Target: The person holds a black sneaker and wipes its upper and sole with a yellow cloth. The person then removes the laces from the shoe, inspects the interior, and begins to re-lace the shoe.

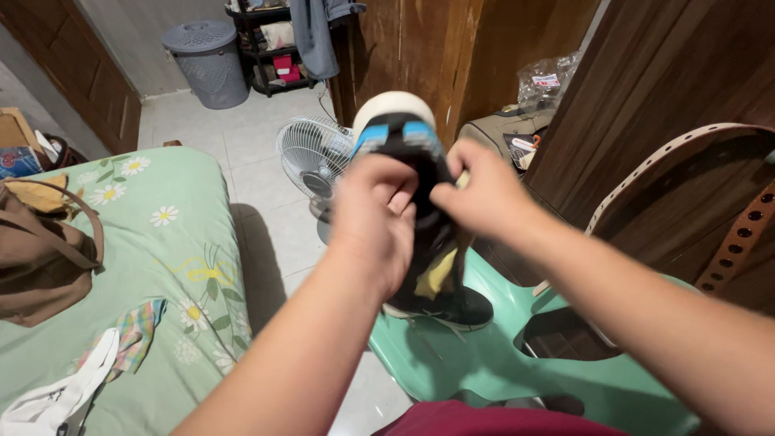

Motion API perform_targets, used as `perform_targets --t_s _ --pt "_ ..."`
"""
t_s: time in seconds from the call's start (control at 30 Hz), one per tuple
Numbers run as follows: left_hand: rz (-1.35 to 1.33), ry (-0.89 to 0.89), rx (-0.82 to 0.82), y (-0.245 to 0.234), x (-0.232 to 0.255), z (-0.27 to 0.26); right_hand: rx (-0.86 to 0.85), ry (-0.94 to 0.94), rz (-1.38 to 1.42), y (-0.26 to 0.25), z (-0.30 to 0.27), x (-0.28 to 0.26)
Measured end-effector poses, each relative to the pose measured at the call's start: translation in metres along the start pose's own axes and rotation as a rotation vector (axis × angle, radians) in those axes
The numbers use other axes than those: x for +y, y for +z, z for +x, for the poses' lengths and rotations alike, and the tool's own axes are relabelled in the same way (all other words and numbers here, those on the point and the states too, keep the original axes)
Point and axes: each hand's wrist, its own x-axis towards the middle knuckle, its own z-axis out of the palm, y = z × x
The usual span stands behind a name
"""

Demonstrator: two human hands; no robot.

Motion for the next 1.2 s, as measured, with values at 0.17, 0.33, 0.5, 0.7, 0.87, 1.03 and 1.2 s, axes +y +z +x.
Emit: perform_targets --t_s 0.17,0.33,0.5,0.7,0.87,1.03,1.2 --pt "1.493 -0.055 -0.172 0.018 0.003 -0.013 -0.074 -0.213 -0.054 -0.015 0.013 -0.016" --pt "1.187 -0.297 -0.272 0.016 0.003 -0.019 -0.224 -0.235 -0.076 -0.018 0.003 -0.052" --pt "0.687 -0.240 -0.271 0.007 -0.011 -0.027 -0.147 -0.475 0.183 -0.018 -0.025 -0.061" --pt "0.599 -0.152 0.023 0.014 -0.003 -0.025 0.058 -0.599 -0.085 -0.048 -0.007 0.014" --pt "0.650 -0.142 0.061 0.014 0.010 -0.024 0.014 0.013 -0.018 -0.080 0.013 0.009" --pt "0.476 -0.129 0.009 0.022 -0.001 -0.014 0.084 -0.547 0.128 -0.048 -0.016 -0.033" --pt "0.424 -0.076 0.026 0.021 0.003 -0.017 0.204 -0.600 -0.170 -0.043 -0.006 0.010"
